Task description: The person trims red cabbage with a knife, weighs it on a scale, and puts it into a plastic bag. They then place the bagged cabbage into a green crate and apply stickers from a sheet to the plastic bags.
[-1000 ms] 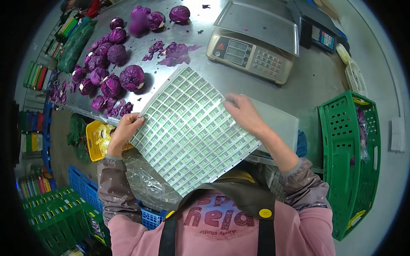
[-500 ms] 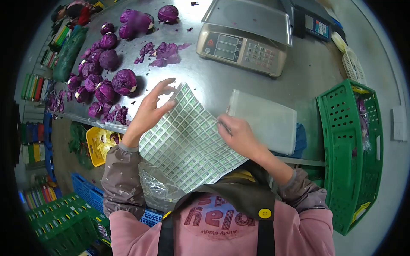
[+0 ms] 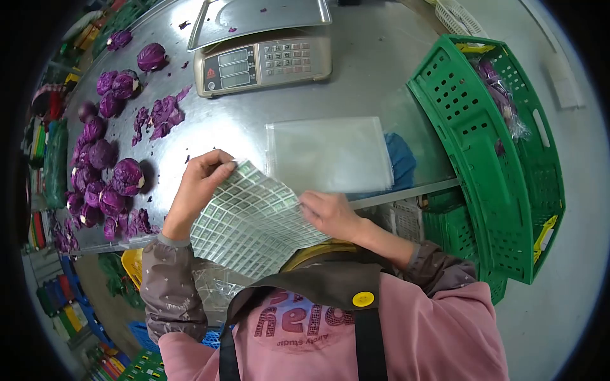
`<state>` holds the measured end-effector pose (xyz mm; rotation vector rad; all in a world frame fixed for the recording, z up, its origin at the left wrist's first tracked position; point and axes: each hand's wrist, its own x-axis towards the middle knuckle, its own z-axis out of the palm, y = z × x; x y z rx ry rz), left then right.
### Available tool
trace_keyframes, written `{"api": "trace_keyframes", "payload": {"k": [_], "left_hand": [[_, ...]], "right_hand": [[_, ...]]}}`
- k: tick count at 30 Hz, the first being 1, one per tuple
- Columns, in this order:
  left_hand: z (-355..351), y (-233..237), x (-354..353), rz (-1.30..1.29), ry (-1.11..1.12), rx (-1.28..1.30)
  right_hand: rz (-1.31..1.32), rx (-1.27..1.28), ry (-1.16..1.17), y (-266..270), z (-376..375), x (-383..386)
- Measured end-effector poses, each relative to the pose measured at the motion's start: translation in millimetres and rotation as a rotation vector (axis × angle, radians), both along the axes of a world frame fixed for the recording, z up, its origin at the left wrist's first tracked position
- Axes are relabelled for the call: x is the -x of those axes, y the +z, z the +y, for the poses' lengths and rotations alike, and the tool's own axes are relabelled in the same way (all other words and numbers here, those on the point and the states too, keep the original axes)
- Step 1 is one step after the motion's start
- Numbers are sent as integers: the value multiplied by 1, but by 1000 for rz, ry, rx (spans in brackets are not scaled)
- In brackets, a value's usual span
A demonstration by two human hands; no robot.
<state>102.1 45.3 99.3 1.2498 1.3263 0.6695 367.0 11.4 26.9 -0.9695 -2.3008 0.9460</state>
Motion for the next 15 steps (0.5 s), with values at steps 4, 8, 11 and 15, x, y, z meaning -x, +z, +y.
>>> {"api": "trace_keyframes", "payload": {"k": [4, 8, 11, 15], "left_hand": [[5, 1, -28, -34, -162, 167], [10, 0, -49, -232, -152, 413], [10, -1, -58, -283, -196, 441], [8, 4, -68, -342, -266, 564]], "right_hand": [[7, 321, -29, 3, 13, -15], [347, 489, -87, 50, 29, -7], [373, 359, -89, 47, 31, -1], [317, 105, -74, 44, 36, -10]]}}
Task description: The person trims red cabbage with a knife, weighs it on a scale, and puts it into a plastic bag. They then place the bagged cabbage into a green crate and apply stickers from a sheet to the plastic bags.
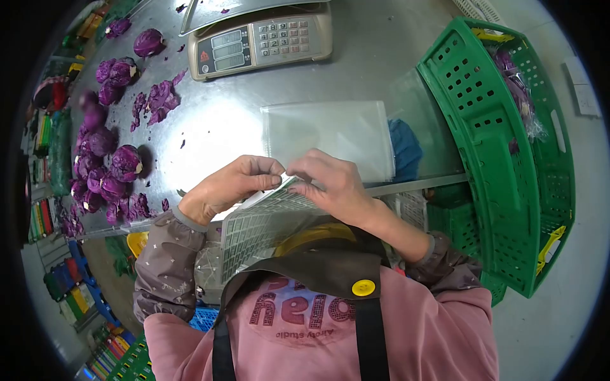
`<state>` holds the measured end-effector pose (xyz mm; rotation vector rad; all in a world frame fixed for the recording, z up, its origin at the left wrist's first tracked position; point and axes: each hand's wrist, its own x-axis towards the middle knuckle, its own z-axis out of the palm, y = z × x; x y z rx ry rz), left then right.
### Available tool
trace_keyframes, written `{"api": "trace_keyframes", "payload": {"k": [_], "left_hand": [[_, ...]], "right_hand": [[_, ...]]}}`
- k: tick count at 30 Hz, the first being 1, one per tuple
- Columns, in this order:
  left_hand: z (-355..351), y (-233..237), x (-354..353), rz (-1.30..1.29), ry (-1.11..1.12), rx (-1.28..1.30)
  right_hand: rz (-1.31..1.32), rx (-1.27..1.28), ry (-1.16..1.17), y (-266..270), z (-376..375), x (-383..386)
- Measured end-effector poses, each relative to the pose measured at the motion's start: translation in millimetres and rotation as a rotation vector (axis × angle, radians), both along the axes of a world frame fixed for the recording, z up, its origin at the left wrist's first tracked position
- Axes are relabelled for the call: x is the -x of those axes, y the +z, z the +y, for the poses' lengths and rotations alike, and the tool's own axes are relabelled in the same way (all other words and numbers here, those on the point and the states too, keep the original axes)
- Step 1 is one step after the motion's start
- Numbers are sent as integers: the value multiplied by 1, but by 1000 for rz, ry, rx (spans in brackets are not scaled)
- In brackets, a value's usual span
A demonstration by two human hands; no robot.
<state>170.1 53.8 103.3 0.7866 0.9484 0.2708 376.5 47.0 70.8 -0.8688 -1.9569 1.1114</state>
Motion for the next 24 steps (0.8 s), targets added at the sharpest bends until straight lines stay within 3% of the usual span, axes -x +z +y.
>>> {"api": "trace_keyframes", "payload": {"k": [5, 11, 13, 15, 17, 19, 21, 23, 24], "left_hand": [[-4, -9, -13, -57, 25, -4], [-1, -29, -24, 20, -2, -4], [0, -42, -25, 45, -27, -18], [0, -61, -24, 629, -149, -755], [-2, -72, -29, 607, -131, -741], [-5, -82, -33, 592, -113, -718], [-9, -96, -35, 612, -230, -874], [-13, -110, -34, 561, -225, -771], [-15, -111, -34, 546, -208, -795]], "right_hand": [[-50, -112, -1, 1, 1, -9], [-207, -526, -45, -14, -5, -25], [-231, -506, 18, -19, -7, -30], [-197, -408, -11, -22, 4, -40], [-212, 100, -315, -31, 28, -57], [-548, 412, -357, -38, 66, -73], [-594, 336, -347, -52, 81, -65], [-639, 266, -332, -67, 93, -59], [-846, 176, -302, -74, 98, -58]]}}
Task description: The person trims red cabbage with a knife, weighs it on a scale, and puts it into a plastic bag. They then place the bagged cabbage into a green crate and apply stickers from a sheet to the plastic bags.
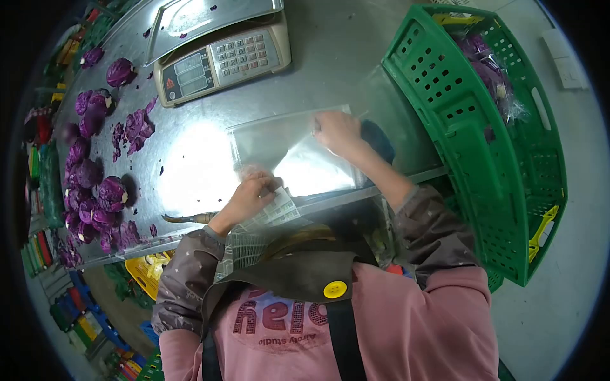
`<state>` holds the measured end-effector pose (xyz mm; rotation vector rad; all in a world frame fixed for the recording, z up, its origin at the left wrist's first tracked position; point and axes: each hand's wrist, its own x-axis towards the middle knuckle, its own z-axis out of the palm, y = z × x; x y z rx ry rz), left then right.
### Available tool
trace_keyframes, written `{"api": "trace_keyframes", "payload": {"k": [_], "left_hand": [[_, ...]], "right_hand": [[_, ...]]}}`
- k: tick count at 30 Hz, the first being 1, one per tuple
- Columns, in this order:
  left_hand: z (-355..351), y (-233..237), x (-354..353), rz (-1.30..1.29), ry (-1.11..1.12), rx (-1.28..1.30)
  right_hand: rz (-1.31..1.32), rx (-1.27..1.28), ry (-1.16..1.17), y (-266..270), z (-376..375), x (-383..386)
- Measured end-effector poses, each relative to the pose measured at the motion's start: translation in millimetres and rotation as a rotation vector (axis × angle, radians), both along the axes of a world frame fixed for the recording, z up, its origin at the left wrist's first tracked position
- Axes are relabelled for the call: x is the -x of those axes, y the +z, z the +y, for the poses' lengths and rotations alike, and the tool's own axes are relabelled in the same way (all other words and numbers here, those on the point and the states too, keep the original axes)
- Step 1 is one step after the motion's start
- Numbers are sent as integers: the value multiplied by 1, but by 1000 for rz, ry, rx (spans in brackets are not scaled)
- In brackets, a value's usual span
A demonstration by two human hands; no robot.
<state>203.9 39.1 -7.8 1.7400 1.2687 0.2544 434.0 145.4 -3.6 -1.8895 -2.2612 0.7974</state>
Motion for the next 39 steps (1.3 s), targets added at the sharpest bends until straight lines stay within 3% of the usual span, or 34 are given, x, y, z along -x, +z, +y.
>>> {"api": "trace_keyframes", "payload": {"k": [1, 5, 7, 8, 10, 11, 13, 14, 16, 17, 19, 21, 22, 24, 25, 27, 28, 30, 32, 34, 39], "left_hand": [[-1, 1, 1, -21, -1, -17], [-3, 4, 2, -42, 19, 21], [-3, 4, 3, -10, -2, -48], [-2, 8, 2, -11, 2, -44], [0, 21, 2, -117, 106, 265], [1, 32, 1, -118, 107, 265], [3, 57, -3, -281, 38, 464], [4, 65, -3, -279, 39, 465], [6, 76, -2, -543, 96, 614], [9, 82, -2, -539, 97, 615], [15, 90, 0, -524, 197, 636], [17, 80, 2, -495, 221, 617], [17, 77, 1, -508, 275, 612], [16, 73, 2, -519, 354, 592], [15, 75, 2, -515, 360, 589], [16, 82, -1, -575, 490, 603], [15, 82, -2, -575, 497, 601], [16, 81, -3, -571, 508, 618], [15, 78, -4, -590, 518, 630], [14, 77, -4, -611, 529, 639], [8, 74, -8, -760, 532, 727]], "right_hand": [[-209, -26, 71, -4, 3, 0], [-222, -129, -101, 9, 11, -36], [109, 24, 69, 24, 4, -51], [108, 28, 72, 22, -4, -53], [188, -230, 397, 10, -18, -56], [187, -229, 399, 5, -16, -58], [342, 11, 310, -4, -5, -61], [345, 13, 310, -5, -1, -62], [500, 271, 179, -5, 9, -63], [503, 271, 179, -3, 16, -62], [635, 408, -121, 8, 33, -54], [530, 360, -405, 27, 55, -41], [536, 362, -402, 20, 68, -43], [730, 85, -637, 9, 87, -50], [735, 88, -632, 8, 88, -52], [1000, -331, -639, 14, 90, -52], [959, -370, -579, 31, 72, -39], [1033, -303, -152, 48, 20, -11], [871, 9, 308, 68, -30, 7], [640, -280, 600, 73, -52, 21], [549, -397, 611, 68, -69, 19]]}}
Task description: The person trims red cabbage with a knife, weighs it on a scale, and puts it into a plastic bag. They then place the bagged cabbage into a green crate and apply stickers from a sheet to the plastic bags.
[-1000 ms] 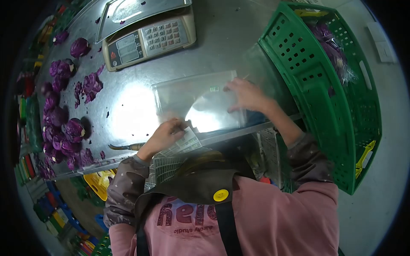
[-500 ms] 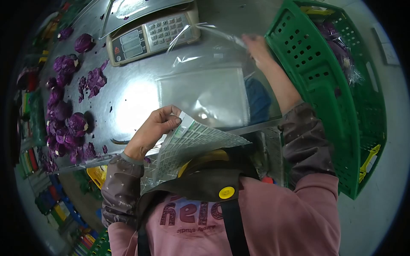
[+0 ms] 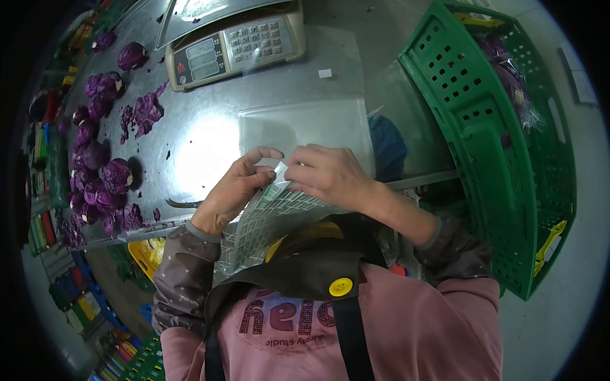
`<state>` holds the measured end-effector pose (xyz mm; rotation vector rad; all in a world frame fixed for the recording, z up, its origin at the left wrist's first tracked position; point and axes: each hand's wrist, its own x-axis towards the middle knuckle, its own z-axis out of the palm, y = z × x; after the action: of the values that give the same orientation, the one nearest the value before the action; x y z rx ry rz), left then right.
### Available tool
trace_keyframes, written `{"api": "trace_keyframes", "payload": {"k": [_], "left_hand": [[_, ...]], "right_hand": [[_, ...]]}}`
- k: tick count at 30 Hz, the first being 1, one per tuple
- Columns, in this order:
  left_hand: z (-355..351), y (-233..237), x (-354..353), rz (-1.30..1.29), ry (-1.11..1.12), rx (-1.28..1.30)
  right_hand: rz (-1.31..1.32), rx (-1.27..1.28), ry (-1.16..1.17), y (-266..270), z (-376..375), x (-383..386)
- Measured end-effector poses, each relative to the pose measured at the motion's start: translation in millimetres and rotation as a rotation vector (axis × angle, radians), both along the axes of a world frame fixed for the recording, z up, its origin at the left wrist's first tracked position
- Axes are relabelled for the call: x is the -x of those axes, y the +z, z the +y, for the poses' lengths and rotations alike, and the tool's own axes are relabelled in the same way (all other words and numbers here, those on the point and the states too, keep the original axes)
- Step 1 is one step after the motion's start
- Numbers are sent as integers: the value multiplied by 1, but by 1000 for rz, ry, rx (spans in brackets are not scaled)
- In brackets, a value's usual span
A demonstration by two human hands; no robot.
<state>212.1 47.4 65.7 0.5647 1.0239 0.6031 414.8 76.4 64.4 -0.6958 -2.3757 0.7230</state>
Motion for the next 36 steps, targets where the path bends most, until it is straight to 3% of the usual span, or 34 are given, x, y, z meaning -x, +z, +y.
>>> {"api": "trace_keyframes", "payload": {"k": [7, 10, 12, 14, 17, 19, 20, 22, 24, 26, 29, 30, 32, 35, 36], "left_hand": [[-7, -9, -7, 73, -67, -46], [-7, -19, -6, 274, -71, -111], [-9, -39, 3, 504, -49, -289], [-9, -45, 9, 555, -79, -284], [-16, -63, 10, 568, -79, -260], [-20, -70, 11, 494, -72, -268], [-20, -71, 13, 498, -75, -267], [-21, -72, 15, 475, -76, -267], [-21, -72, 15, 464, -60, -272], [-19, -68, 15, 447, -43, -278], [-15, -42, 15, 425, -102, -226], [-15, -30, 15, 389, -141, -239], [-17, -12, 16, 358, -178, -250], [-15, 9, 21, 320, -208, -268], [-14, 17, 24, 300, -218, -249]], "right_hand": [[-34, -171, -18, -20, -18, -7], [-3, -142, 15, -21, -23, -8], [-51, -47, -38, -20, -13, -13], [-74, 395, -406, -28, 14, -17], [-255, 438, -484, -61, 58, -23], [-623, 282, -495, -72, 69, -20], [-619, 285, -495, -72, 71, -23], [-755, 215, -723, -56, 76, -33], [-743, 266, -713, -53, 75, -57], [-409, 252, -239, -54, 61, -73], [-405, 248, -102, -56, 47, -76], [-405, 247, -101, -58, 49, -77], [-309, 599, -215, -63, 60, -79], [-174, 829, -171, -71, 80, -82], [-158, 915, -309, -67, 90, -78]]}}
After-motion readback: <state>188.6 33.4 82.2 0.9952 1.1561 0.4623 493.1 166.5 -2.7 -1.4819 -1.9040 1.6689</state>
